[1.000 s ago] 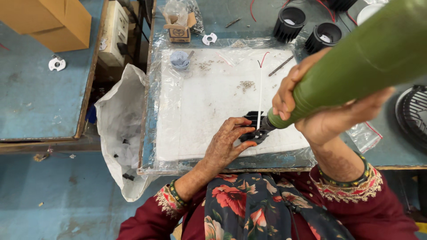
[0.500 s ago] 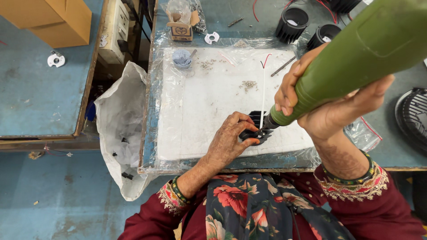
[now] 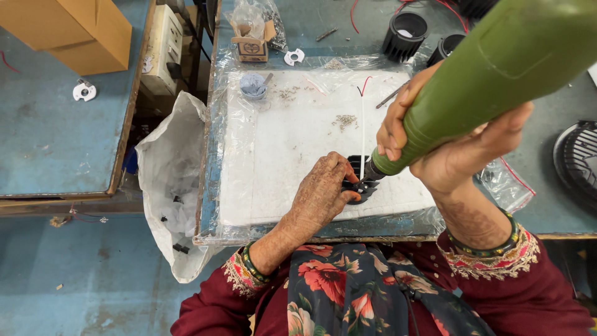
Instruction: The person assembles LED light fixtures at a workbench. They hold a black finned heat-sink housing and drive screws into it with a green electric screwdriver, thread a red wire through a white plastic tube, press an LED module into a housing, and set finished units aside while picking up the next housing.
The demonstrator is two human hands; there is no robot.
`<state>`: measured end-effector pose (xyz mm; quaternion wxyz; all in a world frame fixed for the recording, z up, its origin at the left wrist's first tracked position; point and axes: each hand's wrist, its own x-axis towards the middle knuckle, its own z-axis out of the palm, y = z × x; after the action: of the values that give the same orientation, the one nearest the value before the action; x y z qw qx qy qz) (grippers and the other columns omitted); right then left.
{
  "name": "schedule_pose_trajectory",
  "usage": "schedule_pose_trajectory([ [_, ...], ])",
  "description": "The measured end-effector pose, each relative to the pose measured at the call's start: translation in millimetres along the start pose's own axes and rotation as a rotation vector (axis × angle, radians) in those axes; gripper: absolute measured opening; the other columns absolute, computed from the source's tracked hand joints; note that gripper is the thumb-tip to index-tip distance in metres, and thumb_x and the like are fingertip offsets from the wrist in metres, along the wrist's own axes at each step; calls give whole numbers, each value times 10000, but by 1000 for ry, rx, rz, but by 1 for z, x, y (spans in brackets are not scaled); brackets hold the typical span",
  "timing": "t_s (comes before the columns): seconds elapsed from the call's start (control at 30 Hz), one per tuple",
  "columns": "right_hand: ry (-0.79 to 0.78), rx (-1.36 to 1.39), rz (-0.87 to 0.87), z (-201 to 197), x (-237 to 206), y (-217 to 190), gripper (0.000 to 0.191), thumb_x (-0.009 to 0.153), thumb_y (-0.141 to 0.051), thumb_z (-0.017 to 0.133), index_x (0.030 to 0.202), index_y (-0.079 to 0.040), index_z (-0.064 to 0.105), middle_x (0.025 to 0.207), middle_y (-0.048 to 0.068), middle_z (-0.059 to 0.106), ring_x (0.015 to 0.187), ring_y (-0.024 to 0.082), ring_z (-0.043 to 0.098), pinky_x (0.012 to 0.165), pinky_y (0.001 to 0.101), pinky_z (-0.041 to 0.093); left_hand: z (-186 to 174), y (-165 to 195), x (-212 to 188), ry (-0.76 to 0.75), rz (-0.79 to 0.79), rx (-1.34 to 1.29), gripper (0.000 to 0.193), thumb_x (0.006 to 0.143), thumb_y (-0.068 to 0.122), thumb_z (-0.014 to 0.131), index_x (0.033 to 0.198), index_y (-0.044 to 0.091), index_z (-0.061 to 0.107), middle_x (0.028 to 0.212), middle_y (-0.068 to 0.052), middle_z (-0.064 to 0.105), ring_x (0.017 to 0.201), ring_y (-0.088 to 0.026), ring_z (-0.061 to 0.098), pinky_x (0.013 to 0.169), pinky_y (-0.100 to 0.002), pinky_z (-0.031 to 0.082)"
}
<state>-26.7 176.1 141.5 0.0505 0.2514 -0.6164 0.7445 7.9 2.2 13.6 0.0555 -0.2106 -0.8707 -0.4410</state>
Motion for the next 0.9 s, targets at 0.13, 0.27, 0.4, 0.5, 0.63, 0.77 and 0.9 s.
schedule_pose_trajectory([
  [0.13,-17,67,18,-1,3,2,1070,806,-994,394,1011,55,448,577,183,464,442,266,456,456,405,435,-1,2,1,-18,29,73,362,696,161,876,956,63,645,1062,-87,576,1043,-305,599,897,-419,504],
  [0.27,-14,125,27,-2,4,4,1050,821,-980,432,1016,52,453,597,176,458,458,265,455,467,404,424,0,3,7,-140,27,279,386,714,237,882,970,55,658,1061,-113,579,1023,-312,616,864,-432,522],
  [0.4,-27,123,42,-2,2,5,1060,800,-988,449,1023,48,449,627,175,457,487,270,463,491,406,428,0,4,27,-266,98,499,459,668,305,911,943,20,680,1051,-134,580,1043,-310,632,839,-439,552],
  [0.5,-50,164,56,-6,1,4,1050,793,-984,459,1027,39,448,632,172,463,491,262,461,504,405,427,-8,0,44,-416,67,398,362,635,292,927,857,83,732,1041,-125,581,1059,-324,606,855,-463,540],
  [0.63,-50,194,52,-9,-1,4,1050,798,-984,456,1026,41,452,632,163,459,491,256,461,508,406,431,-9,0,47,-445,57,309,317,611,252,923,817,93,741,1081,-128,558,1089,-316,580,860,-441,542],
  [0.77,-36,174,23,-8,-2,6,1049,798,-983,446,1055,34,455,626,161,469,486,248,466,500,392,435,-12,-3,44,-431,48,259,321,636,239,907,856,90,726,1073,-101,572,1094,-293,589,890,-423,526],
  [0.9,-47,152,2,-6,-3,3,1044,808,-978,431,1065,33,454,620,163,479,468,240,470,485,384,444,-18,-12,45,-466,43,159,227,725,206,850,890,102,734,1060,-67,604,1079,-257,620,906,-395,521],
])
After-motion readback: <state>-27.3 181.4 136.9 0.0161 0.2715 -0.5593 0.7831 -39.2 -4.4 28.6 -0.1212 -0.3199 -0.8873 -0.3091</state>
